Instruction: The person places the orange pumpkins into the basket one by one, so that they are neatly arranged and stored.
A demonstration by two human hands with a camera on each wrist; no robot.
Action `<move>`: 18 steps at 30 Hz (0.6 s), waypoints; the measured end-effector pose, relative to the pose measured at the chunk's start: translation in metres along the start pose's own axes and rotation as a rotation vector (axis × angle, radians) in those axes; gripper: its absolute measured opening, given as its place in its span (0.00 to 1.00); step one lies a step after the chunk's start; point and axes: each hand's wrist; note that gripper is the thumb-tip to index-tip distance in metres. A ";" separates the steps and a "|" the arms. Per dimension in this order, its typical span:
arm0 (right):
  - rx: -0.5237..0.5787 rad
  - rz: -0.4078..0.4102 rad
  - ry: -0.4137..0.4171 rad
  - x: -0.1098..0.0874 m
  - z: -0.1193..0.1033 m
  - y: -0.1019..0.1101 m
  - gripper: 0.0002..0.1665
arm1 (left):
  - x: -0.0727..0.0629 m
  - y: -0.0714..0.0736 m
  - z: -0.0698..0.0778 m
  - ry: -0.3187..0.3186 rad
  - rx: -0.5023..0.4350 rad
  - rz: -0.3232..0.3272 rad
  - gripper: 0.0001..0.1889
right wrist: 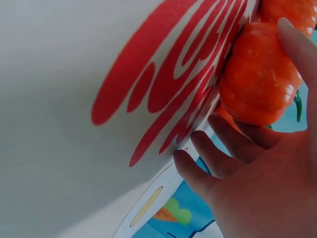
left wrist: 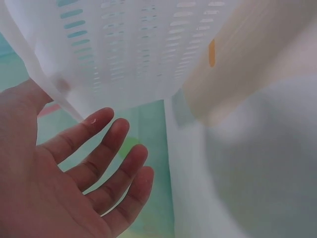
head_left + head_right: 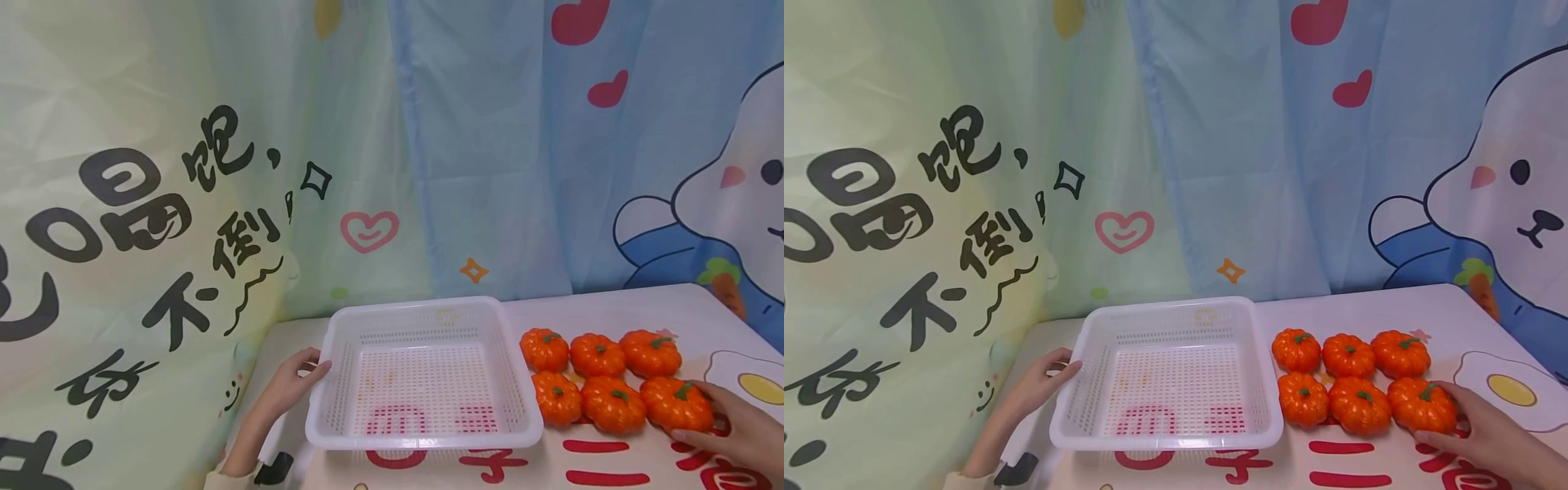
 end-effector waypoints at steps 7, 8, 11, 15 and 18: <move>0.008 -0.003 -0.013 -0.001 0.001 -0.001 0.81 | 0.001 -0.003 -0.001 0.024 -0.005 0.005 0.14; 0.010 -0.006 -0.015 -0.002 0.000 0.000 0.81 | 0.001 -0.003 0.000 0.027 -0.005 0.004 0.14; 0.003 -0.014 -0.013 -0.005 -0.003 0.002 0.78 | 0.001 -0.004 0.000 0.026 -0.005 0.006 0.14; -0.006 -0.022 -0.005 -0.006 -0.003 0.005 0.78 | 0.001 -0.004 0.001 0.003 -0.012 0.016 0.14; -0.027 -0.008 0.018 -0.005 0.000 0.006 0.77 | 0.001 -0.004 0.000 -0.021 -0.010 0.022 0.14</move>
Point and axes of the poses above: each hand's wrist, its own x-axis towards the middle knuckle, its own y-axis out of the back of the hand, z = x × y, and after that the axes turned 5 degrees about z, right-handed
